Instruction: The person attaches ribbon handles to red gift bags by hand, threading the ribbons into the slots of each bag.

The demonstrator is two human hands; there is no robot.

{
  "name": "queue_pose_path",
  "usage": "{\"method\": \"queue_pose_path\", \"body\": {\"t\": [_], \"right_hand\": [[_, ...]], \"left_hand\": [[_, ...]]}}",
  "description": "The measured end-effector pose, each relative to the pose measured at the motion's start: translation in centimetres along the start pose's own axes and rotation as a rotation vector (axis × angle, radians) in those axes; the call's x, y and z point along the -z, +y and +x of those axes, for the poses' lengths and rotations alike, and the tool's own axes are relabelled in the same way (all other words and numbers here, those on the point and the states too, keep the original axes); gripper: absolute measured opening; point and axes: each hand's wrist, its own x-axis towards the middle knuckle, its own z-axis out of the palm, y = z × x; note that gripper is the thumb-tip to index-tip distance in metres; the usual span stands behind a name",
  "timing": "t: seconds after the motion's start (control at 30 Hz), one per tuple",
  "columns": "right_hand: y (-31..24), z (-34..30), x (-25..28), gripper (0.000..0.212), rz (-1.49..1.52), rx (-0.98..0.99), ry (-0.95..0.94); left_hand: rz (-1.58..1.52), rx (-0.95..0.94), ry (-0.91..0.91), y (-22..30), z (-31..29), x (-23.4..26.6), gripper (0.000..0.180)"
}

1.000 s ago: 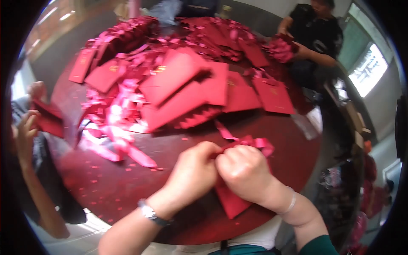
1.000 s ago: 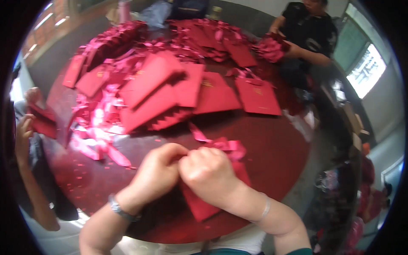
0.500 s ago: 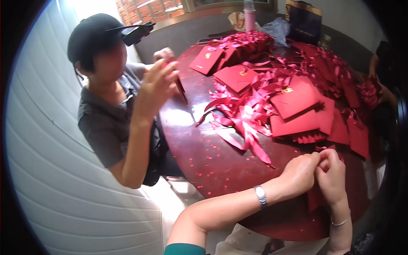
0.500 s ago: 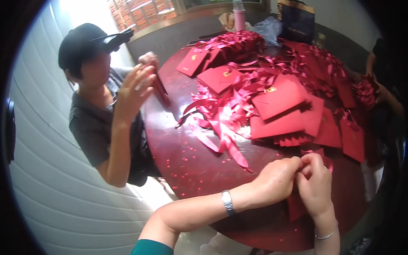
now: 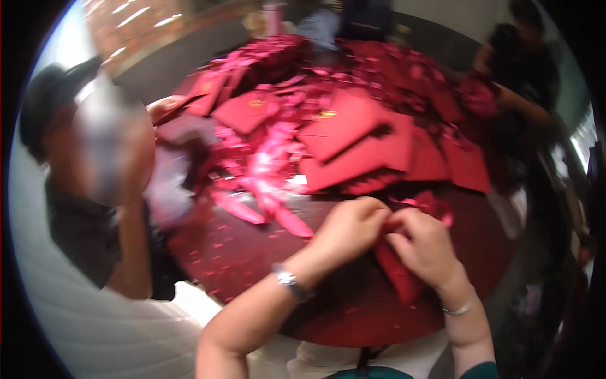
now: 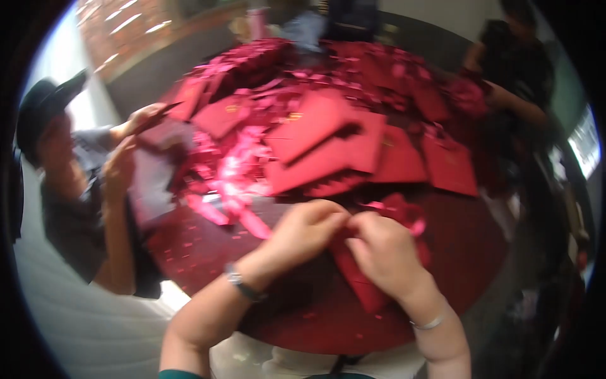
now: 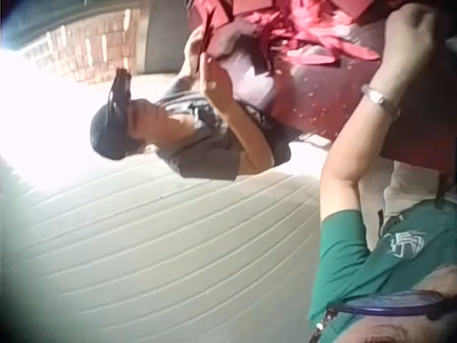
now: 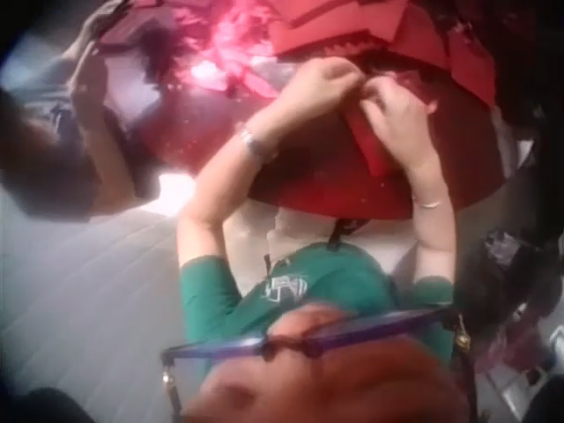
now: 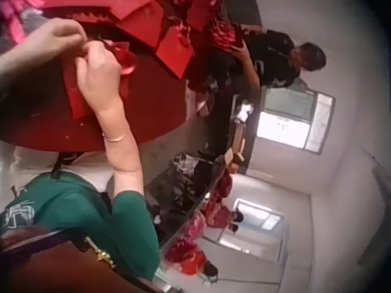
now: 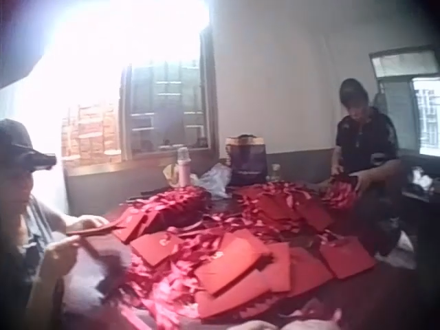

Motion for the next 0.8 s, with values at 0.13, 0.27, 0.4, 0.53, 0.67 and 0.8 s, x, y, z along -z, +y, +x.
{"method": "queue_pose_path", "body": {"t": [0.13,0.27,0.4,0.53,0.67,0.8], "right_hand": [[1.4,0.2,0.9,0.017,0.115,0.035,-0.112],[2.0,0.0,1.4,0.019,0.113,0.123,-0.071],[1.5,-0.3,1.3,0.022,0.115,0.239,-0.038],[0.9,-0.2,1.1,0.020,0.118,0.289,-0.037],[0.9,-0.2,1.8,0.020,-0.068,0.246,-0.148],[1.3,-0.1,1.8,0.019,-0.028,0.156,-0.183]], "left_hand": [[0.038,0.025,-0.144,0.8,-0.1,0.8,0.016],[0.055,-0.019,-0.222,1.1,0.1,0.8,0.016],[-0.064,0.041,-0.276,1.5,-0.4,1.3,0.013],[0.197,-0.184,-0.244,1.4,-0.8,1.1,0.005],[0.518,-0.365,-0.035,1.8,-1.2,0.6,0.008],[0.640,-0.275,0.396,-0.4,0.5,3.6,0.003]]}}
